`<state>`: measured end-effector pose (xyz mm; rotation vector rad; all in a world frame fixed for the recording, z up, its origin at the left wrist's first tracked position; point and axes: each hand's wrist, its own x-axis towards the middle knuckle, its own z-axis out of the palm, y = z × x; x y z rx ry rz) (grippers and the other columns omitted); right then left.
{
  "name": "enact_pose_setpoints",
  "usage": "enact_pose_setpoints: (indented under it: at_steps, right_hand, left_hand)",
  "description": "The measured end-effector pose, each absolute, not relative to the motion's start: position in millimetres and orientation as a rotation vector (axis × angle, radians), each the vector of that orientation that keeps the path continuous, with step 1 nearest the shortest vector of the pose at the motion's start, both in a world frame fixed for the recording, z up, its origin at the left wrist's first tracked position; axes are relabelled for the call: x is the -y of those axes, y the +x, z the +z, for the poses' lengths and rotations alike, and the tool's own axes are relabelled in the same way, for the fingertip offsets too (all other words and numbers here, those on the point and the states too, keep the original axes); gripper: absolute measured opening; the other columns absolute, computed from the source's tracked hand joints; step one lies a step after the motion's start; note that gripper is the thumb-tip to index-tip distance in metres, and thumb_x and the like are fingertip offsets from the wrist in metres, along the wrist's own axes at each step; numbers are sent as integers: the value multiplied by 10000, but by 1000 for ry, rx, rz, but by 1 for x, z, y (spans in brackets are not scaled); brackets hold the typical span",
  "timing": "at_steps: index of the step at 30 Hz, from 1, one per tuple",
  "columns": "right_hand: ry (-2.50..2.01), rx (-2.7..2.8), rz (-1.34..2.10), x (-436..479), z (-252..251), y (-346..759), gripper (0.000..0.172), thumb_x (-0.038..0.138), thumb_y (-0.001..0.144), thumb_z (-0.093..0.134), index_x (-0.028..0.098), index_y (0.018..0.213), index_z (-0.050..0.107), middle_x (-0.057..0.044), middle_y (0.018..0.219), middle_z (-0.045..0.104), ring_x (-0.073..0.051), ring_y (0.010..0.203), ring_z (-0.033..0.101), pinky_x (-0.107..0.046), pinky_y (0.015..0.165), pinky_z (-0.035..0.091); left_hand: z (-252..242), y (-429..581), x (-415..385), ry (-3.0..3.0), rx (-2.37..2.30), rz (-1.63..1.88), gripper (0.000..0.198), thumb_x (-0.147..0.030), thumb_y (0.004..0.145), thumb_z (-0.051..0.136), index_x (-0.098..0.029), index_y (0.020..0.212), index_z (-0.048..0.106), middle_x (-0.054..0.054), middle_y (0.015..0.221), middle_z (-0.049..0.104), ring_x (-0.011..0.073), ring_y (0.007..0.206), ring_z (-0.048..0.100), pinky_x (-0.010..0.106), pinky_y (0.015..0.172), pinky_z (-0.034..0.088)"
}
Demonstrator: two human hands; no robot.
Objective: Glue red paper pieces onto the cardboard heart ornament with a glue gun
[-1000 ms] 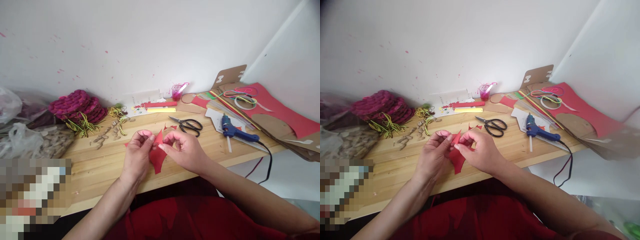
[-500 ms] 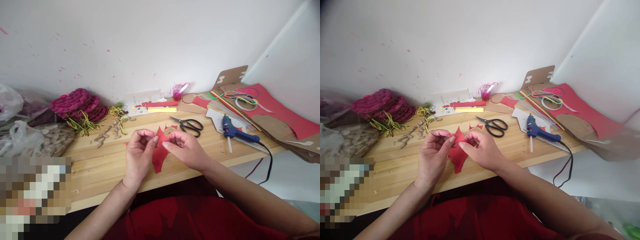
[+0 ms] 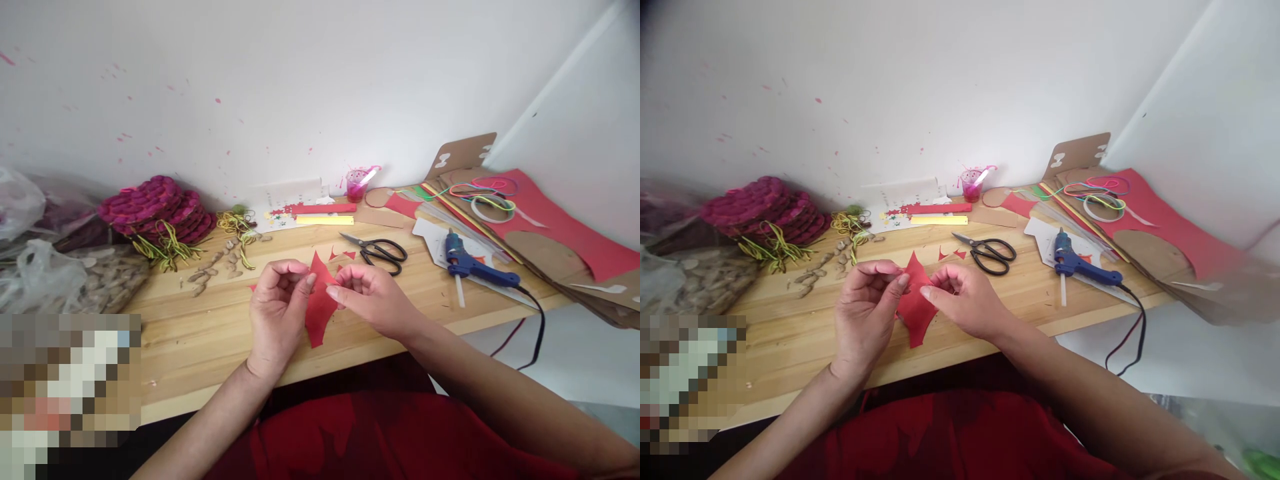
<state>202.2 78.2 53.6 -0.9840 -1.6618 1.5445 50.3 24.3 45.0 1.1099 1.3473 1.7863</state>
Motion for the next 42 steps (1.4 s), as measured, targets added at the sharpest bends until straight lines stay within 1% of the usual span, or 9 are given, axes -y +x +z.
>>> enact_pose_setpoints:
  at_steps: [5,9,15,18,26,33,36,39,42]
  right_hand:
    - [-1028,1692,1539,-83,52,209,194,318,779,746,192,756,600,24,669,601,-115,593,533,-262,564,433]
    - [-1040,1819,1262,-88,50,215,121,284,823,703,191,789,633,5,708,649,-128,612,565,-273,580,449]
    - [-917,2312,767,-82,45,220,85,210,866,685,177,938,714,-65,904,709,-206,856,638,-367,812,487]
    - [-876,2469,652,-80,43,215,135,235,876,701,165,989,725,-95,946,692,-248,938,602,-413,884,465]
    - [-863,2552,525,-84,35,197,93,170,886,670,162,795,649,-71,834,687,-229,865,573,-379,854,437]
    - [-1043,2442,304,-101,41,217,107,112,890,567,149,874,666,-107,887,705,-260,881,597,-415,843,444]
    - [-1103,2225,619,-105,51,220,169,191,877,619,148,1016,704,-115,1003,742,-262,927,639,-420,856,476]
    - [-1005,2010,1377,-99,56,211,258,376,917,618,164,1006,734,-73,908,747,-197,782,660,-353,727,519]
    - [-918,1794,1663,-93,55,199,266,410,874,685,160,933,752,-42,818,726,-150,713,636,-294,656,500]
  left_hand:
    - [45,47,-26,1106,-1339,1812,169,-183,822,761,-218,907,620,-18,831,663,102,710,624,227,704,528]
    - [46,44,-27,1078,-1299,1816,169,-186,829,760,-222,926,627,-24,872,660,88,712,621,216,709,540]
    - [44,27,-19,760,-1044,1629,443,-191,790,804,-297,1194,654,5,1209,667,74,874,651,148,682,543]
    - [40,18,-11,622,-1036,1598,475,-186,764,826,-301,1198,669,-3,1179,680,69,892,655,135,710,543]
    - [30,9,-2,533,-1022,1609,491,-151,737,847,-269,1187,691,9,1149,675,74,901,648,157,747,556]
    - [27,12,0,696,-956,1567,507,-130,774,812,-314,1232,694,22,1284,653,43,790,611,153,736,539]
    - [27,16,2,730,-865,1533,543,-110,807,776,-343,1286,672,20,1334,648,18,723,571,142,749,526]
    - [29,21,4,752,-782,1480,572,-96,827,755,-359,1324,647,11,1353,648,17,708,560,146,752,527]
    - [31,26,5,720,-745,1436,586,-86,839,742,-359,1345,631,9,1381,637,17,698,555,144,730,527]
